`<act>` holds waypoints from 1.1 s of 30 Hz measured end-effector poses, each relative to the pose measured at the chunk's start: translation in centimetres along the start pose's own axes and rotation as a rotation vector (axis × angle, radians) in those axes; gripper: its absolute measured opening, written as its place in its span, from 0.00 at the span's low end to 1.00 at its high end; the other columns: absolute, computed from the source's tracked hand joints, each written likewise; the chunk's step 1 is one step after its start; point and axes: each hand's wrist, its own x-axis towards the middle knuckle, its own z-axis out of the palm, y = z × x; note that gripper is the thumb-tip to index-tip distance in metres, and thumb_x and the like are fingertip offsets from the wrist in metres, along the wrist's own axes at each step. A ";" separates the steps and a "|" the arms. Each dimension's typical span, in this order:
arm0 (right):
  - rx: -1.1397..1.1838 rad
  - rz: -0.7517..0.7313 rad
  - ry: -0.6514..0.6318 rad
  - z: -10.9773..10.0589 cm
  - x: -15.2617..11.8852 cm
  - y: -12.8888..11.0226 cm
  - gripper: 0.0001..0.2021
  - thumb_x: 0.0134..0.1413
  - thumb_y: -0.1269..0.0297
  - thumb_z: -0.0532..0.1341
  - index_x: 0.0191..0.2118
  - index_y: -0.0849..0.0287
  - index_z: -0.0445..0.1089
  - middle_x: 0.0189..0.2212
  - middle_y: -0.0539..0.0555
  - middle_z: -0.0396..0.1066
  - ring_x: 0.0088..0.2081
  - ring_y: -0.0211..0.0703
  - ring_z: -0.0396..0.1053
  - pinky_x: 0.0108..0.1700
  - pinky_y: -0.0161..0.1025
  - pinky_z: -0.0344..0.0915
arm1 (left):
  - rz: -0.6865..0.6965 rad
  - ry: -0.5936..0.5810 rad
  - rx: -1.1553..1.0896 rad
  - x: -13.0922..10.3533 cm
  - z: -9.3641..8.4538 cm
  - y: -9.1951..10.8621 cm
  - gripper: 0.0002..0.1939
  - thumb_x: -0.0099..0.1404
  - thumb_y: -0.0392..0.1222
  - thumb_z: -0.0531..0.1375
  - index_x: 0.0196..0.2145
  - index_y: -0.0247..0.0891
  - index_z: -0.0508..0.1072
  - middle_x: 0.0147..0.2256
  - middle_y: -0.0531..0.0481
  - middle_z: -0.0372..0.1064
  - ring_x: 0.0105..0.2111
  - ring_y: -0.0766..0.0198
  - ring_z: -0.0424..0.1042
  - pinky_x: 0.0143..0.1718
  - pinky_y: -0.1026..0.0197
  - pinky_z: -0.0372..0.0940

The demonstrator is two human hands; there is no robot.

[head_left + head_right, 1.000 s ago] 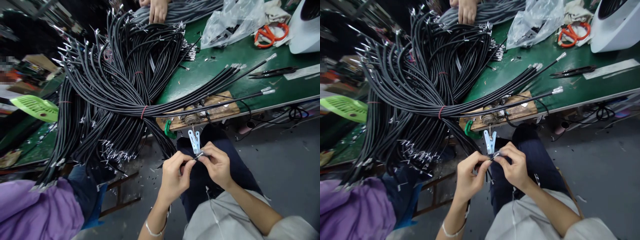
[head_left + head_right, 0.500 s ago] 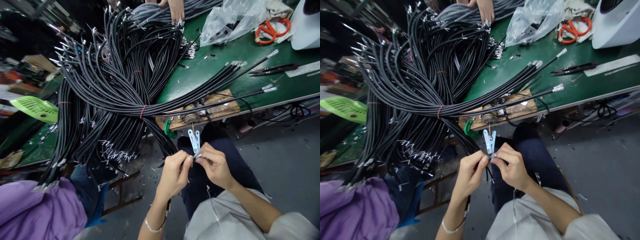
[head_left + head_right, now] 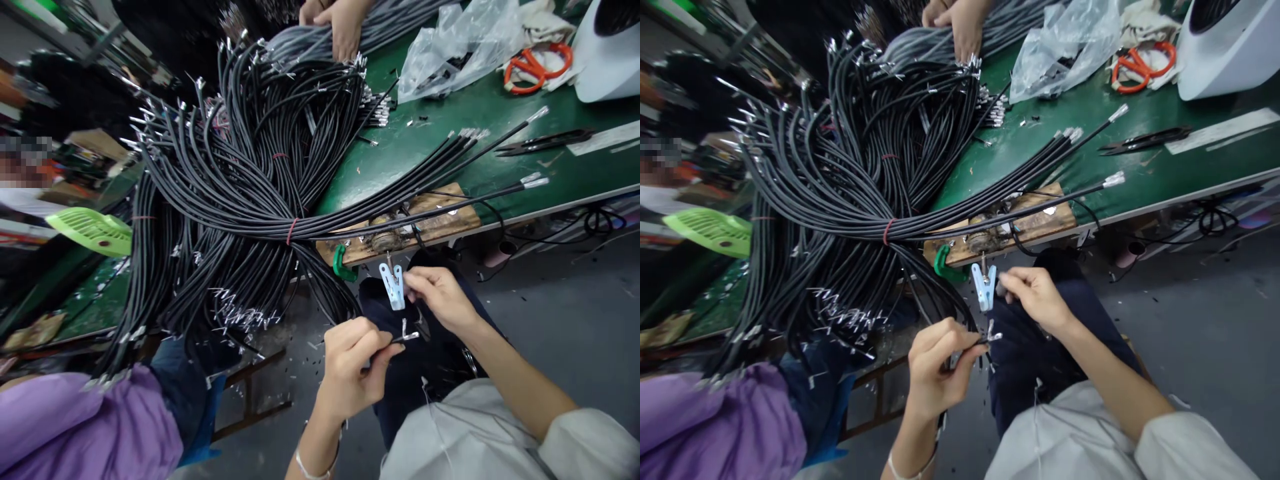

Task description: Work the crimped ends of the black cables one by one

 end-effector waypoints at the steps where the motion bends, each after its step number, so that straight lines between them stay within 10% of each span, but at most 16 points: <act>1: -0.057 -0.042 0.046 0.1 0.4 -0.4 0.20 0.53 0.52 0.63 0.19 0.62 0.69 0.16 0.48 0.64 0.22 0.33 0.59 0.26 0.33 0.54 | 0.016 0.026 0.004 -0.1 -0.1 0.0 0.06 0.59 0.29 0.62 0.30 0.37 0.69 0.22 0.53 0.66 0.22 0.67 0.64 0.24 0.63 0.57; 7: 0.301 0.076 -0.105 2.1 1.6 -0.2 0.24 0.44 0.42 0.66 0.21 0.63 0.71 0.17 0.49 0.63 0.22 0.33 0.59 0.24 0.32 0.54 | 0.009 0.214 0.020 -0.3 -0.2 -0.4 0.08 0.58 0.26 0.62 0.32 0.36 0.70 0.23 0.54 0.66 0.23 0.68 0.64 0.27 0.63 0.59; 23: 0.825 0.384 -0.175 1.3 1.2 3.7 0.20 0.50 0.46 0.65 0.28 0.63 0.74 0.22 0.52 0.70 0.26 0.37 0.65 0.29 0.33 0.59 | -0.125 0.034 -0.097 0.7 0.9 -0.8 0.06 0.63 0.30 0.58 0.29 0.37 0.67 0.24 0.52 0.64 0.24 0.66 0.64 0.26 0.63 0.56; 33: 0.308 0.167 -0.018 -3.8 -1.9 5.6 0.17 0.54 0.51 0.64 0.33 0.64 0.76 0.23 0.51 0.69 0.26 0.35 0.63 0.29 0.34 0.54 | 0.035 -0.235 -0.012 3.9 -2.6 0.6 0.12 0.62 0.48 0.63 0.40 0.39 0.73 0.35 0.46 0.71 0.35 0.58 0.72 0.36 0.60 0.67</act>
